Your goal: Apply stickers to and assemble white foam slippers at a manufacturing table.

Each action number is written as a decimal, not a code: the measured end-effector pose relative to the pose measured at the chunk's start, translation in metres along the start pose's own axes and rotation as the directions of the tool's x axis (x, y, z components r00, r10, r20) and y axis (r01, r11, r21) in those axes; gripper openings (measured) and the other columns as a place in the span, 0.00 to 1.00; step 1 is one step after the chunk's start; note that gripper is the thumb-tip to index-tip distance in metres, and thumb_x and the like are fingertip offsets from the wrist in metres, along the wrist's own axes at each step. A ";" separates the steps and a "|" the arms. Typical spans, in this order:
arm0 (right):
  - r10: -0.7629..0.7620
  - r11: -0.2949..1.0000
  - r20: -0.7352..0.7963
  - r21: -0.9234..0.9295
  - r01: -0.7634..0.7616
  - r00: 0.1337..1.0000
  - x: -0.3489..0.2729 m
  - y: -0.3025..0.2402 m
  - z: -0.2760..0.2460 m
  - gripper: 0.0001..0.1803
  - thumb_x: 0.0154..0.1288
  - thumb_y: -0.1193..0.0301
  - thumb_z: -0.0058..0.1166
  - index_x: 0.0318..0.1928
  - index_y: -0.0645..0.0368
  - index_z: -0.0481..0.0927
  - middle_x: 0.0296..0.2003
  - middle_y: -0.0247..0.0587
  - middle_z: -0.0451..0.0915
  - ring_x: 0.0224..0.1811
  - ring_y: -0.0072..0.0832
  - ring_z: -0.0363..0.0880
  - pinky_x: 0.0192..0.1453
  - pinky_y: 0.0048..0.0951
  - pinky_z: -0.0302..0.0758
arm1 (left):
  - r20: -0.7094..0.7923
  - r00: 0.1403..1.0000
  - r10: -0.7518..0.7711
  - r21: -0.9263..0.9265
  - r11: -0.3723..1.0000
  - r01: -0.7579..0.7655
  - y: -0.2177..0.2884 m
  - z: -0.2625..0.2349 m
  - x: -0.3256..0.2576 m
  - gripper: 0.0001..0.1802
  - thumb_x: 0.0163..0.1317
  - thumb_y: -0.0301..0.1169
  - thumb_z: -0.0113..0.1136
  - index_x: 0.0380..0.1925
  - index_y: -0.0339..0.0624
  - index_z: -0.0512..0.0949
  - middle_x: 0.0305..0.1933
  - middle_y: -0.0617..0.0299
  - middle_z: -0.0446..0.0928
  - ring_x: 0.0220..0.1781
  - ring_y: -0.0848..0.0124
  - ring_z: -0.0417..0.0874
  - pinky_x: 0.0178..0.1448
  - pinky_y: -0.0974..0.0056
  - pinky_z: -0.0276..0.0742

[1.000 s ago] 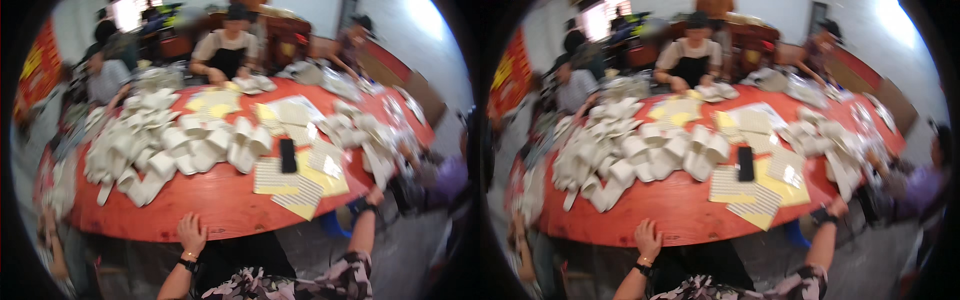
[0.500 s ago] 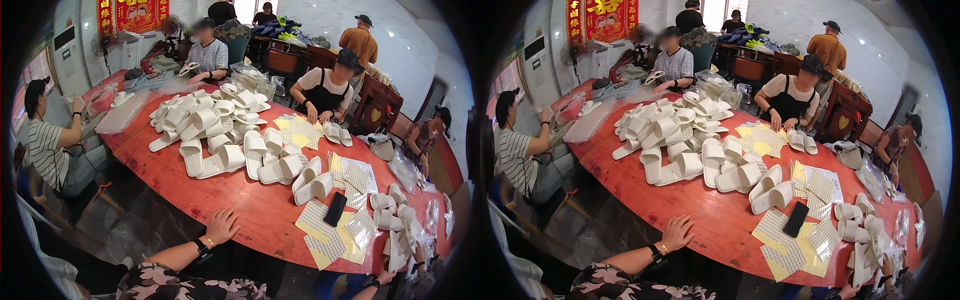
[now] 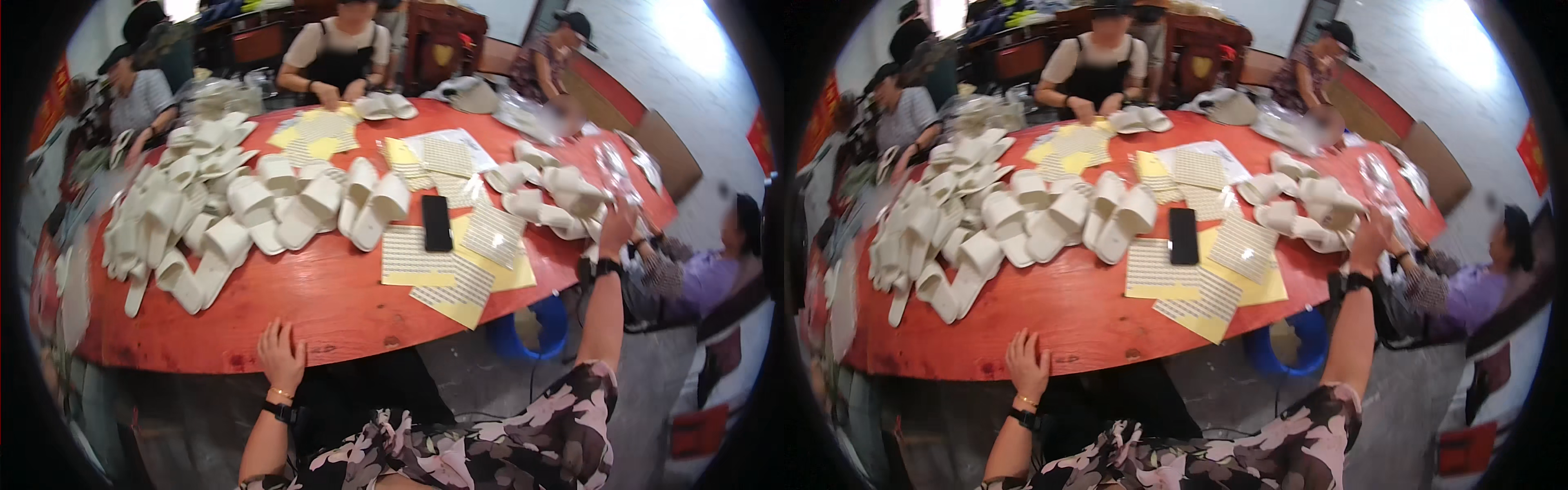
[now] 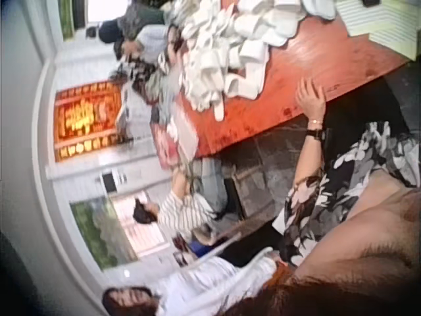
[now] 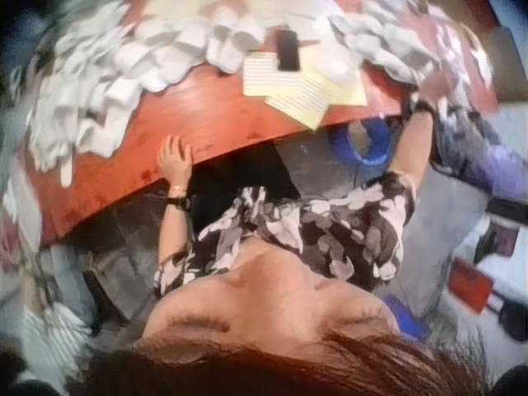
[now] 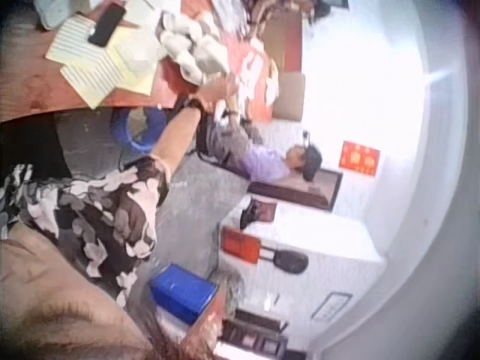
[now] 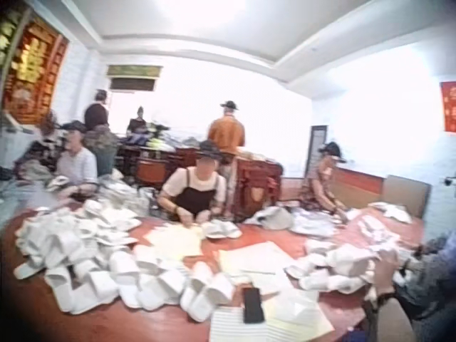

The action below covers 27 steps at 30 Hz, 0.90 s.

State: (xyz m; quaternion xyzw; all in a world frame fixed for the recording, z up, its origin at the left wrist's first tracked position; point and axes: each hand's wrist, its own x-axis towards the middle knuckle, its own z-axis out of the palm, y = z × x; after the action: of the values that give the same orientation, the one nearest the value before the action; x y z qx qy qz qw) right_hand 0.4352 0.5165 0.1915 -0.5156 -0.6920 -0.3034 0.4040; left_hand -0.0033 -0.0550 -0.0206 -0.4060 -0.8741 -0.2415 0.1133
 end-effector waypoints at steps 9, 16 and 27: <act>-0.035 0.768 -0.315 0.599 0.227 0.949 0.050 -0.145 -0.173 0.13 0.58 0.70 0.71 0.44 0.58 0.86 0.30 0.30 0.76 0.30 0.21 0.70 0.33 0.27 0.67 | -0.015 0.998 0.067 -0.223 0.972 -0.069 0.018 -0.007 0.012 0.28 0.60 0.36 0.66 0.60 0.40 0.74 0.69 0.46 0.66 0.69 0.48 0.67 0.69 0.47 0.67; -0.025 0.456 0.213 0.872 -0.179 0.977 0.004 -0.254 -0.229 0.09 0.58 0.75 0.71 0.39 0.62 0.85 0.24 0.18 0.71 0.24 0.07 0.59 0.27 0.16 0.53 | 0.344 0.939 0.012 -0.895 0.307 0.324 0.072 -0.037 0.025 0.52 0.57 0.32 0.74 0.75 0.39 0.51 0.73 0.49 0.58 0.70 0.62 0.67 0.60 0.61 0.78; -0.390 -0.077 0.815 0.435 -0.897 0.429 -0.167 -0.370 -0.165 0.06 0.67 0.72 0.60 0.40 0.61 0.78 0.26 0.28 0.77 0.24 0.12 0.69 0.30 0.16 0.65 | 0.525 0.831 -0.181 -0.850 -0.054 0.525 0.011 -0.033 0.032 0.42 0.72 0.46 0.56 0.76 0.39 0.49 0.73 0.47 0.60 0.67 0.63 0.72 0.66 0.60 0.73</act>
State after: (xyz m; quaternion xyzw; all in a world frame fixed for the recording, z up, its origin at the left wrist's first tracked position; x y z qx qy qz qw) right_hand 0.1444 0.1948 0.1256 -0.2966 -0.6055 0.6716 0.3072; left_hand -0.0152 -0.0448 0.0241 -0.1535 -0.5475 -0.7335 -0.3724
